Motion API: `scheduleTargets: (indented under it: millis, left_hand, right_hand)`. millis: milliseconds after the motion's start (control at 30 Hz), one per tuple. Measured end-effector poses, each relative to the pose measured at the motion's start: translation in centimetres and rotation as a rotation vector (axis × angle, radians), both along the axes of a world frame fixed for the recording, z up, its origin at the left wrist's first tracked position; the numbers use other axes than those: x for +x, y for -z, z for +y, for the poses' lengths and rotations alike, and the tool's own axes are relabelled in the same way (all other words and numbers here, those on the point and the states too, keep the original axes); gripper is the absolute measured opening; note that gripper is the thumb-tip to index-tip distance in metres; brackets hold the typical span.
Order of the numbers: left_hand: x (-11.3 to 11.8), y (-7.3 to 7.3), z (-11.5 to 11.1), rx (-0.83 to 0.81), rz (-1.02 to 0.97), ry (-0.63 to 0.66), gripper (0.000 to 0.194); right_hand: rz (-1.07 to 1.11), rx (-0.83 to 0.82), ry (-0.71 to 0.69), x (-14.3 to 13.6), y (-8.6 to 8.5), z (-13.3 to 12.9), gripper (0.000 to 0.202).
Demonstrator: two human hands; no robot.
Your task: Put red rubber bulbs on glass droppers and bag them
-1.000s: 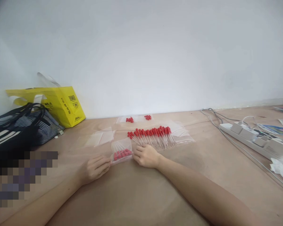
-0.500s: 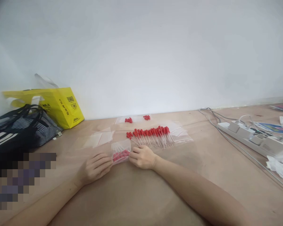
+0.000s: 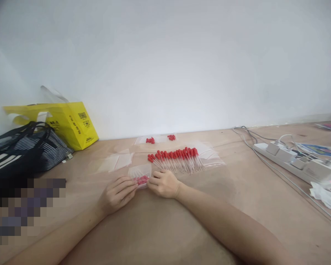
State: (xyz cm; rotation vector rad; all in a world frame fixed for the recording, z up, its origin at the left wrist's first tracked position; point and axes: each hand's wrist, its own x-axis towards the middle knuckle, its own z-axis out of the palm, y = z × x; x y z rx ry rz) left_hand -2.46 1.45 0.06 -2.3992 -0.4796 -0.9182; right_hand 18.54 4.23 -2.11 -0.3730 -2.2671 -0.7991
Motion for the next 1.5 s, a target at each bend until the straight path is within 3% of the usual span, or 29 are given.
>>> scheduleTargets:
  millis: [200, 367, 700, 800, 900, 1000, 1067, 1200, 1367, 1500]
  left_hand:
    - [1.2, 0.2, 0.0, 0.039, 0.028, -0.001, 0.011]
    - [1.0, 0.0, -0.1, 0.108, 0.084, -0.025, 0.013]
    - [-3.7, -0.8, -0.8, 0.173, 0.127, -0.059, 0.013]
    - [-4.3, -1.0, -1.2, 0.084, 0.081, -0.07, 0.012]
    - [-3.4, -1.0, -1.9, -0.095, -0.016, -0.13, 0.006]
    - [-1.4, -0.5, -2.4, -0.29, -0.016, -0.188, 0.032]
    - [-0.1, 0.1, -2.1, -0.406, 0.008, -0.22, 0.036]
    - [0.8, 0.9, 0.2, -0.545, 0.011, -0.215, 0.032]
    - [-0.6, 0.9, 4.1, -0.653, 0.064, -0.276, 0.033]
    - [-1.7, 0.9, 5.9, -0.649, 0.025, -0.375, 0.034]
  right_hand:
    - [0.044, -0.024, -0.009, -1.3, 0.0, -0.3, 0.021]
    - [-0.045, -0.078, -0.009, -1.4, 0.0, -0.2, 0.024]
    - [-0.021, -0.148, 0.033, -0.4, 0.3, 0.4, 0.021]
    - [-0.019, -0.207, 0.053, -0.3, 0.2, 0.4, 0.021]
    - [-0.03, -0.272, 0.069, -0.3, 0.1, 0.1, 0.019]
    - [-0.03, -0.334, 0.066, -0.2, -0.1, -0.4, 0.019]
    - [-0.018, -0.376, 0.063, 0.2, -0.2, -0.9, 0.022]
    - [0.013, -0.428, 0.083, 1.4, -0.2, -1.6, 0.022]
    - [0.026, -0.467, 0.093, 2.3, -0.2, -1.7, 0.022]
    - [0.015, -0.471, 0.084, 2.2, -0.2, -1.6, 0.021]
